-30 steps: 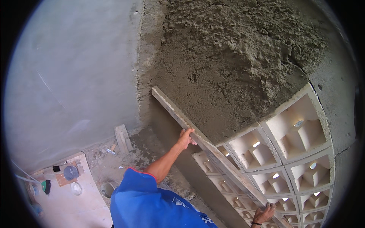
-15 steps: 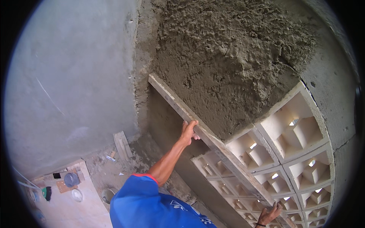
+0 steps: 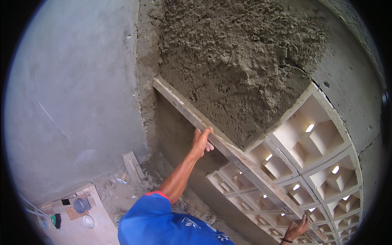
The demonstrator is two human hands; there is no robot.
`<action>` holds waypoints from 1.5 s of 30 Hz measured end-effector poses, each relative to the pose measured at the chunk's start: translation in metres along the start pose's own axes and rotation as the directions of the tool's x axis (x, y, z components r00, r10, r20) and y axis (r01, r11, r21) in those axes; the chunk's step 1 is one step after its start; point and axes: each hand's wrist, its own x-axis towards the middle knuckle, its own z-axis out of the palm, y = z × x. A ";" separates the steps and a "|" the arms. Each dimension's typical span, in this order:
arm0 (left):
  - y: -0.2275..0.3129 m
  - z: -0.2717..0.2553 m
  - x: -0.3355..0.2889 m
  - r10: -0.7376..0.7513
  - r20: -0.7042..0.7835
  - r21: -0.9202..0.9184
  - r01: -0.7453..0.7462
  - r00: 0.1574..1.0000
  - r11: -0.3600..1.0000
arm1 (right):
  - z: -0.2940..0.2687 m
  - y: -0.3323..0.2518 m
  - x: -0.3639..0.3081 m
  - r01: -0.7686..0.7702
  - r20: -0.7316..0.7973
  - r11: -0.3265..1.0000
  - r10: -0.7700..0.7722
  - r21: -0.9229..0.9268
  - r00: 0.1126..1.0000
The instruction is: The person scoops wet cement from a bucket with a trowel and applies it to a wall section above decorative blocks. They then use a long wooden straightedge to level and smooth the applied cement along the wall.
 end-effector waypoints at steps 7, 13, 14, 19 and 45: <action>0.053 0.026 -0.003 0.146 0.074 0.049 -0.150 0.986 0.987 | -0.010 -0.002 0.011 -0.064 -0.038 0.997 0.062 -0.049 0.997; 0.096 0.058 -0.006 0.227 0.002 0.102 -0.226 0.974 0.969 | -0.029 -0.012 0.032 -0.052 -0.100 0.995 0.044 -0.081 0.994; 0.098 0.059 -0.007 0.222 -0.011 0.105 -0.220 0.975 0.970 | -0.029 -0.010 0.030 -0.063 -0.094 0.995 0.056 -0.074 0.994; 0.096 0.055 -0.001 0.243 0.013 0.074 -0.243 0.970 0.967 | -0.028 -0.014 0.035 -0.089 -0.085 0.989 0.079 -0.119 0.993; 0.135 0.095 -0.026 0.165 0.120 0.134 -0.181 0.979 0.974 | -0.075 0.017 0.074 -0.160 -0.134 0.968 0.136 -0.192 0.982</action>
